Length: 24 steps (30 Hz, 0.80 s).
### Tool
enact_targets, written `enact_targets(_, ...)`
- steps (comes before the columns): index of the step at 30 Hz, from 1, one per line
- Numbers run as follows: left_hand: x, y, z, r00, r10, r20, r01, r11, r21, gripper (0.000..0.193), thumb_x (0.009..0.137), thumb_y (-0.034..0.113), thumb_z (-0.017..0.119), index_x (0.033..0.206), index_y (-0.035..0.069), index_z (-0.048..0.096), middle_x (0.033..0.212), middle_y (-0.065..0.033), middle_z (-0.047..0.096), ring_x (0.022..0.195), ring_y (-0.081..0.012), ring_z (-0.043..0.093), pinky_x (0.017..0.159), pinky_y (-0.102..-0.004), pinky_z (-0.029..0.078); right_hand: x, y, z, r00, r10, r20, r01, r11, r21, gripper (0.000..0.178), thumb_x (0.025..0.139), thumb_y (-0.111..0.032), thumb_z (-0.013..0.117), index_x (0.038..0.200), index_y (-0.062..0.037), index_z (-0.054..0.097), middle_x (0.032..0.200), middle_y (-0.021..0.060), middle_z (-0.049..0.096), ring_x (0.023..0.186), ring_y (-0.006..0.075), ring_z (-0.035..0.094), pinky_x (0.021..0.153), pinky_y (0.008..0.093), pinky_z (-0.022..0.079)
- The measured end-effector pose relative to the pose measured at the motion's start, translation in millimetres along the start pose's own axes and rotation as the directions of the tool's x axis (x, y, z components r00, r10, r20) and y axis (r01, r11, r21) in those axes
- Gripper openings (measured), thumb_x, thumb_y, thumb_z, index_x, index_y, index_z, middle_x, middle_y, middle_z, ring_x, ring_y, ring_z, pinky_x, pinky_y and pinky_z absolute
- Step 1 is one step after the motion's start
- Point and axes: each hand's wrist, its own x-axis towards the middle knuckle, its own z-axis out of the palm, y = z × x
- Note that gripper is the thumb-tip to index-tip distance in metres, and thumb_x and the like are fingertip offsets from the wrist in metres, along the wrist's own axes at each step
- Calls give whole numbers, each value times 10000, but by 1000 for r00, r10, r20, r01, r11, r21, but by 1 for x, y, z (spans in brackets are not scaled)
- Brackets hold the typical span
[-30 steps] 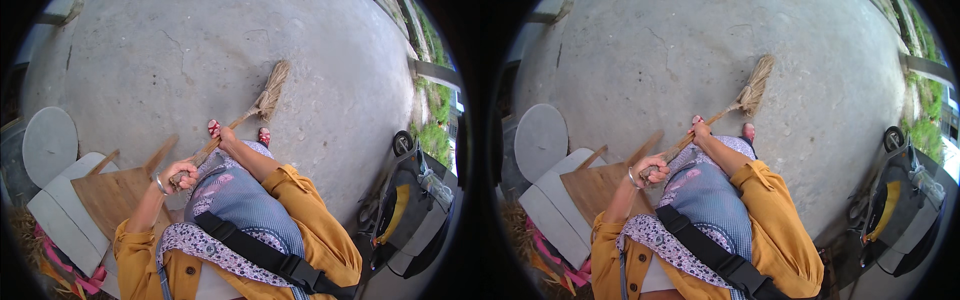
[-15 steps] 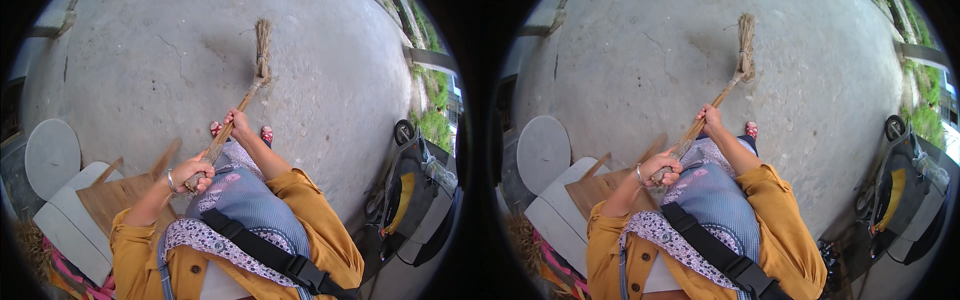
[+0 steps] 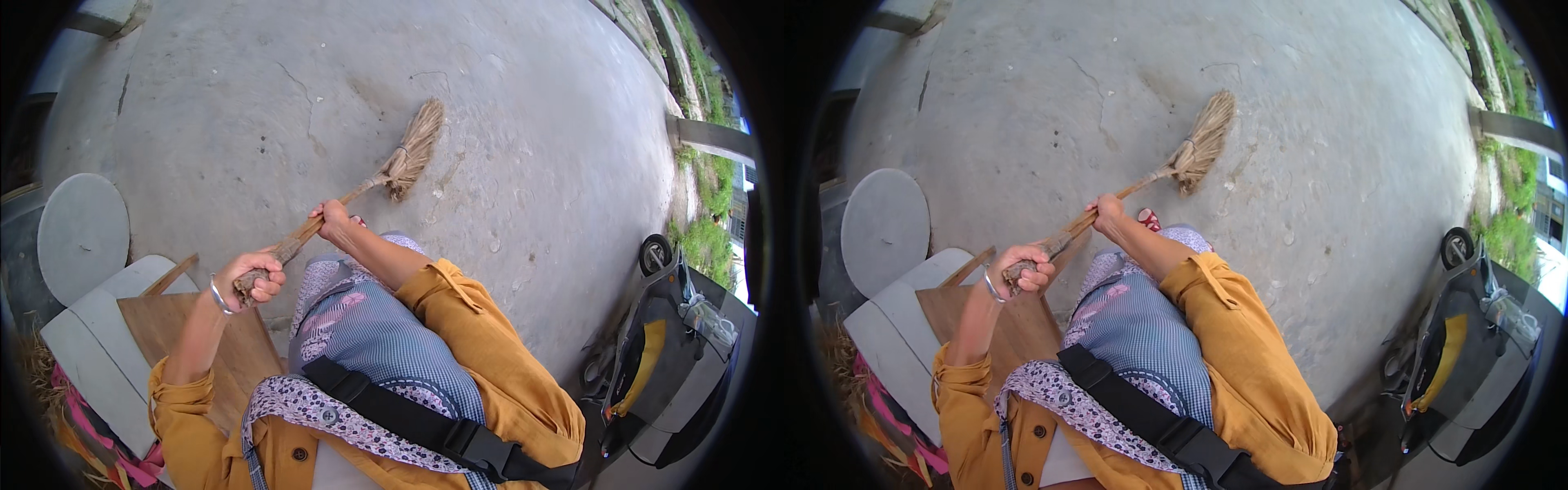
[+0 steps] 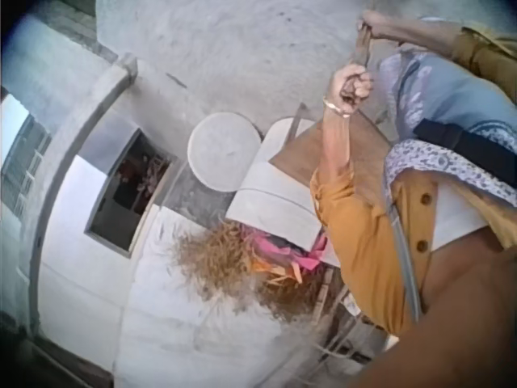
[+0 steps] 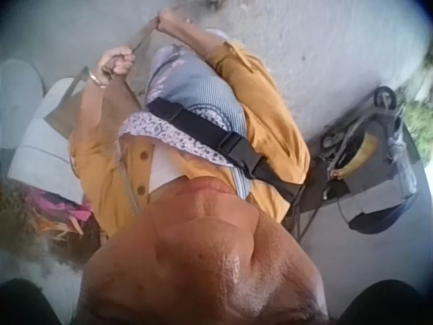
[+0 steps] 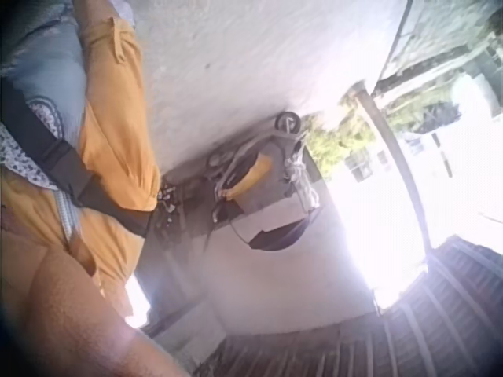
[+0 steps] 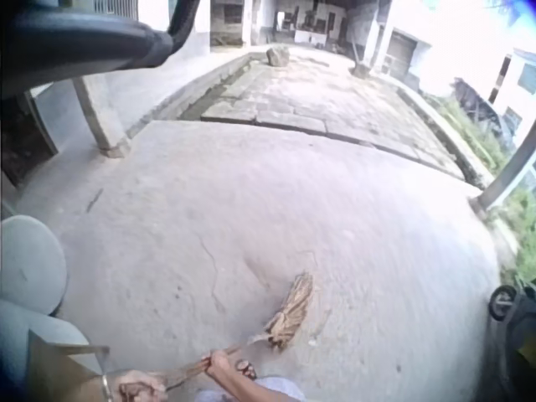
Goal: The person sweeps a concrete outdoor area using a traditional straw broom. They move a pink plastic chair to access the space underneath and continue sweeping around various objects including a scooter and concrete blocks.
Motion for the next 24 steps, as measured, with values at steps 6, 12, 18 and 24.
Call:
enact_targets(6,12,26,94,959,219,-178,-114,877,466,474,705,-10,429,1124,145,272,607,-50,410,432,-87,400,340,-213,337,-3,-71,73,906,39,422,-144,965,220,117,762,-37,377,649,-53,351,487,24,330,382,124,330,356,248,329)
enact_targets(12,78,37,148,977,208,-52,-166,886,432,566,694,-27,448,1168,152,196,611,-53,408,433,-97,406,349,-229,355,-13,-189,70,889,-51,455,-25,987,160,135,774,-52,420,657,-50,353,502,14,332,387,107,329,350,229,321)
enact_targets(18,155,81,161,964,24,266,-21,1000,-15,307,749,-6,394,1026,114,336,614,-48,374,441,-72,372,333,-186,317,4,-297,39,937,-305,172,323,942,-88,138,779,-16,354,650,-64,343,521,-2,323,408,87,315,357,213,312)
enact_targets(24,180,122,178,975,7,222,41,976,-214,215,767,19,381,968,92,360,612,-55,367,435,-73,370,325,-182,315,27,-310,52,983,-177,-48,162,962,-220,72,727,16,361,674,-12,400,533,87,395,395,191,401,342,309,373)
